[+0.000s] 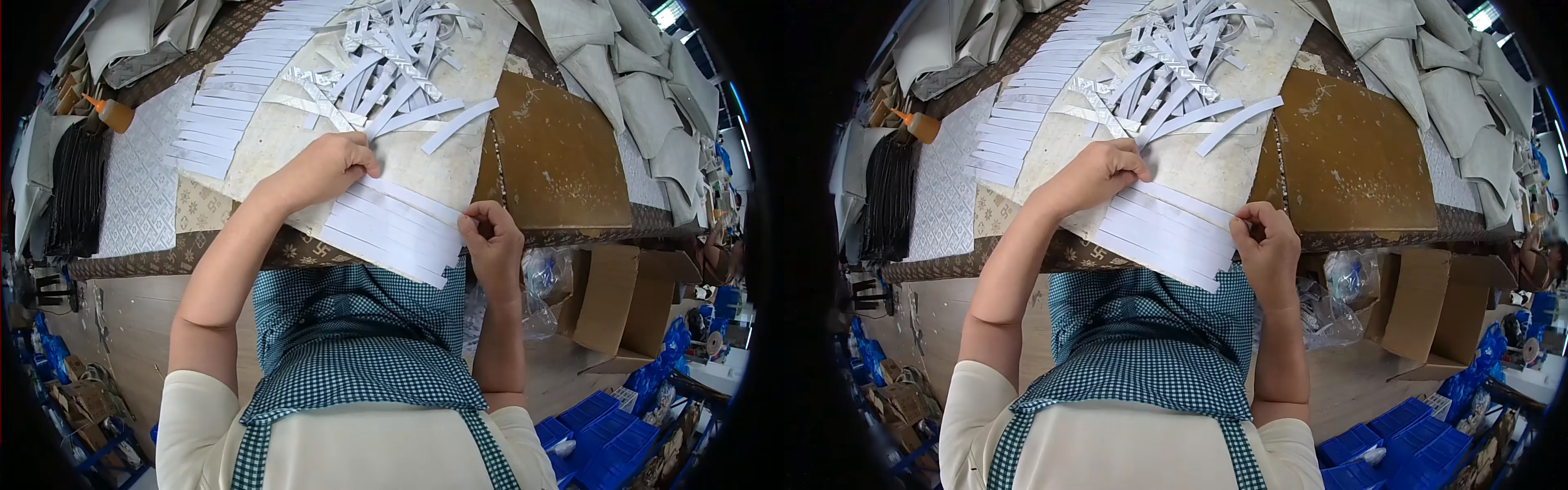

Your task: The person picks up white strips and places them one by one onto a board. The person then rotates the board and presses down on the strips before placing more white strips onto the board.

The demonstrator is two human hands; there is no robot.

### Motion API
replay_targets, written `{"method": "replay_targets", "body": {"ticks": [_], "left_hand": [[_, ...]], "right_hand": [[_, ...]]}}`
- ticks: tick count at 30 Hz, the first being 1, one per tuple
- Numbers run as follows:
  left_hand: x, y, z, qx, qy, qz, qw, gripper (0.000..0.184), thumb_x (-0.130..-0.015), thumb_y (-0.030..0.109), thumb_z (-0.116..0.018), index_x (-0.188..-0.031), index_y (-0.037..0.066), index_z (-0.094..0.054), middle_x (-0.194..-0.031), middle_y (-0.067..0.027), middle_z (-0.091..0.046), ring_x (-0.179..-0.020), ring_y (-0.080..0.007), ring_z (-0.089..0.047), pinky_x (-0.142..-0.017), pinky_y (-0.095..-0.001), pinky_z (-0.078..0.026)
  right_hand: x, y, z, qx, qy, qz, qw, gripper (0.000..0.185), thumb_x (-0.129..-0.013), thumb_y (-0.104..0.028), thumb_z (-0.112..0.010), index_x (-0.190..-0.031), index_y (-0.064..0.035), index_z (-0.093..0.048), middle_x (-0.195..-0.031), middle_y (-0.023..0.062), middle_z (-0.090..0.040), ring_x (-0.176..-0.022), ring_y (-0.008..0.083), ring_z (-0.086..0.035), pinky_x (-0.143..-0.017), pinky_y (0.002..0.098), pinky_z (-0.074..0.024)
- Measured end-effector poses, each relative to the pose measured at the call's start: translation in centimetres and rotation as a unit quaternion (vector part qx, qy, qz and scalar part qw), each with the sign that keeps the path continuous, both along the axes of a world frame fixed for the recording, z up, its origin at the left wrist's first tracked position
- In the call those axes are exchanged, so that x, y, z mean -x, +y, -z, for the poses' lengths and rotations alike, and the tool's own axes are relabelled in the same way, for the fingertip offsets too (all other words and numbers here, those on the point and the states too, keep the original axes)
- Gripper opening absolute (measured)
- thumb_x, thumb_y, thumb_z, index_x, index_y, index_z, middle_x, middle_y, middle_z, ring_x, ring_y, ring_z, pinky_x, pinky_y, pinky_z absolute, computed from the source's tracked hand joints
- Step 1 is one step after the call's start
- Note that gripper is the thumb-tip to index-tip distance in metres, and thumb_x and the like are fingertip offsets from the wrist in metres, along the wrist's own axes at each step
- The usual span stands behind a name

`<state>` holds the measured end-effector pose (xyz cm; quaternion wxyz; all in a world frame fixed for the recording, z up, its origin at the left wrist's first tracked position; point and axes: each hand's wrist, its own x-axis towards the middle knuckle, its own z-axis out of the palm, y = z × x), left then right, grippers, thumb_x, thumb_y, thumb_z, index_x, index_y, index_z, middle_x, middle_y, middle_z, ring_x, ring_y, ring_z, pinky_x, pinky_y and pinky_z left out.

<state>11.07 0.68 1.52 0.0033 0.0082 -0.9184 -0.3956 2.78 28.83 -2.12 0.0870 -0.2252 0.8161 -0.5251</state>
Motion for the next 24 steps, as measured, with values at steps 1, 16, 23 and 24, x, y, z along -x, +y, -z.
{"method": "replay_targets", "body": {"ticks": [1, 16, 23, 24], "left_hand": [[0.0, 0.0, 0.1, 0.003, 0.005, 0.007, 1.000, 0.017, -0.086, -0.005, -0.064, -0.098, 0.003, -0.074, -0.097, -0.0084, -0.065, -0.088, -0.0248, -0.065, -0.081, -0.0322, -0.053], [-1.7, 2.0, 0.8, 0.248, 0.165, 0.056, 0.953, 0.028, -0.077, -0.001, -0.069, -0.101, 0.009, -0.079, -0.091, -0.0051, -0.063, -0.087, -0.0219, -0.062, -0.078, -0.0318, -0.055], [-1.0, 2.5, -0.9, 0.192, 0.087, -0.023, 0.977, 0.032, -0.083, 0.004, -0.068, -0.114, 0.006, -0.072, -0.092, -0.0090, -0.064, -0.087, -0.0249, -0.065, -0.078, -0.0351, -0.055], [-1.0, 2.6, -1.2, 0.164, 0.061, -0.050, 0.983, 0.035, -0.083, 0.004, -0.068, -0.118, 0.006, -0.071, -0.093, -0.0100, -0.064, -0.088, -0.0255, -0.066, -0.078, -0.0354, -0.055]], "right_hand": [[0.0, 0.0, -0.1, -0.013, 0.027, 0.000, 1.000, 0.007, -0.084, -0.007, -0.073, -0.090, -0.0038, -0.068, -0.079, 0.0068, -0.063, -0.070, 0.0159, -0.059, -0.064, 0.0293, -0.0495], [2.3, -0.9, -2.0, -0.117, 0.205, -0.030, 0.971, 0.008, -0.083, -0.012, -0.073, -0.083, -0.0068, -0.067, -0.083, 0.0027, -0.065, -0.078, 0.0224, -0.058, -0.069, 0.0355, -0.0487], [10.2, -6.6, -0.9, -0.108, 0.402, -0.114, 0.902, 0.024, -0.086, -0.011, -0.070, -0.110, -0.0129, -0.074, -0.117, 0.0032, -0.067, -0.107, 0.0271, -0.057, -0.095, 0.0384, -0.0479], [10.4, -7.0, -1.2, -0.119, 0.379, -0.137, 0.907, 0.026, -0.084, -0.011, -0.071, -0.110, -0.0140, -0.073, -0.118, 0.0019, -0.066, -0.111, 0.0265, -0.055, -0.099, 0.0397, -0.0459]]}}
